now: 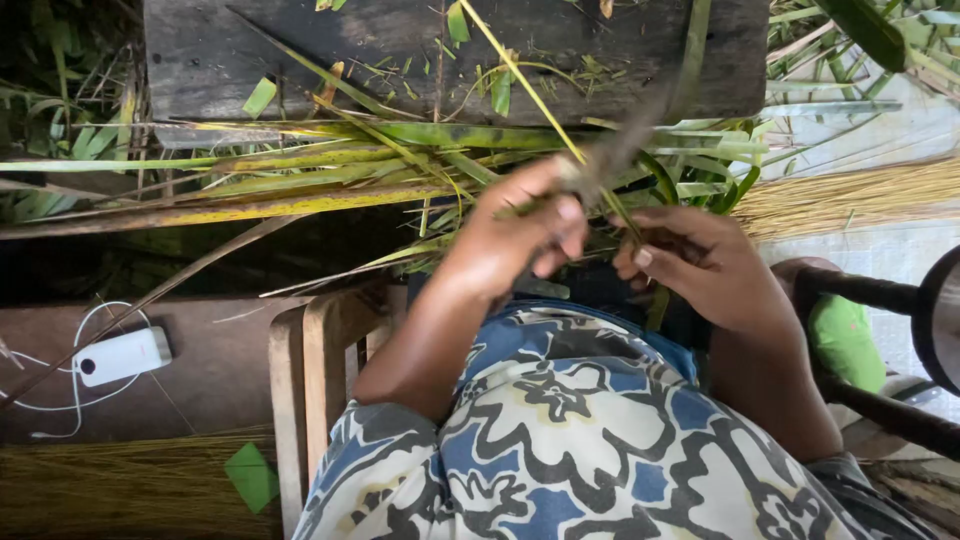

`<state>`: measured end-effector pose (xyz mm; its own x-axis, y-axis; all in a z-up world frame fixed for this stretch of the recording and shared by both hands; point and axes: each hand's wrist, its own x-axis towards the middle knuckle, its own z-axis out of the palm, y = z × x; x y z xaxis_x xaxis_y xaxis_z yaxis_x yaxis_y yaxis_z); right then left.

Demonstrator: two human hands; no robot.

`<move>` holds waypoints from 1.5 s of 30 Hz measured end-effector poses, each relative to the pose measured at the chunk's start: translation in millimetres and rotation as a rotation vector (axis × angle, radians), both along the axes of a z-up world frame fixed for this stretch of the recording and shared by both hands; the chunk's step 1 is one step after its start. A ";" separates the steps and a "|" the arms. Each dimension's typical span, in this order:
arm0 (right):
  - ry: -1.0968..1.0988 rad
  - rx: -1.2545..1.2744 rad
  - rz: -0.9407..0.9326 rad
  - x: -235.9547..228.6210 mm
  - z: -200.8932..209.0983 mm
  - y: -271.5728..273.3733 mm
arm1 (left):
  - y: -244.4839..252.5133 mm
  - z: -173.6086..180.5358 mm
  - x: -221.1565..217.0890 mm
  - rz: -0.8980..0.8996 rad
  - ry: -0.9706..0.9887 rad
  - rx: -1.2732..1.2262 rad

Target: Stripping palm leaves from their central stems using a knife to prepare material for weaving or broom making

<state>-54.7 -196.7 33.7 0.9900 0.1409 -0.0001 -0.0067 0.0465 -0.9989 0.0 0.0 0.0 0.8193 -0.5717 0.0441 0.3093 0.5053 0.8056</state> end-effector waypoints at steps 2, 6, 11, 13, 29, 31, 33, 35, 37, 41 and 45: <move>0.059 -0.008 0.109 2.7 13.0 7.4 | 2.9 0.0 6.3 0.101 0.030 -0.063; 0.083 -0.006 0.043 4.5 -1.7 3.9 | 0.8 -6.3 -3.9 0.048 0.079 -0.039; 0.069 -0.059 -0.120 2.0 -3.1 6.9 | -19.1 -9.8 -25.6 -0.096 0.176 -0.111; -0.065 -0.291 -0.163 0.8 -7.5 4.6 | -21.7 -6.1 -23.7 -0.109 0.216 -0.123; -0.742 -0.853 -0.353 -3.0 -22.3 10.1 | -36.9 -10.5 -23.7 0.013 0.221 -0.108; -0.746 -0.855 -0.358 -1.4 -24.4 10.1 | -38.2 -10.9 -24.8 0.045 0.208 -0.098; -0.749 -0.859 -0.365 -0.6 -26.1 8.7 | -39.2 -12.2 -24.9 0.074 0.196 -0.087; -0.689 -0.788 -0.336 -1.3 -27.6 6.4 | -39.5 -14.8 -24.8 0.100 0.184 -0.054; -0.578 -0.727 -0.312 -1.2 -4.9 16.9 | -35.9 -14.6 -20.9 0.127 0.164 -0.026; -0.269 -0.698 -0.293 -0.9 4.0 20.9 | -29.7 -13.5 -16.2 0.171 0.113 0.038; -0.157 -0.683 -0.292 0.8 2.3 19.3 | -11.7 -19.7 1.8 0.245 0.115 0.216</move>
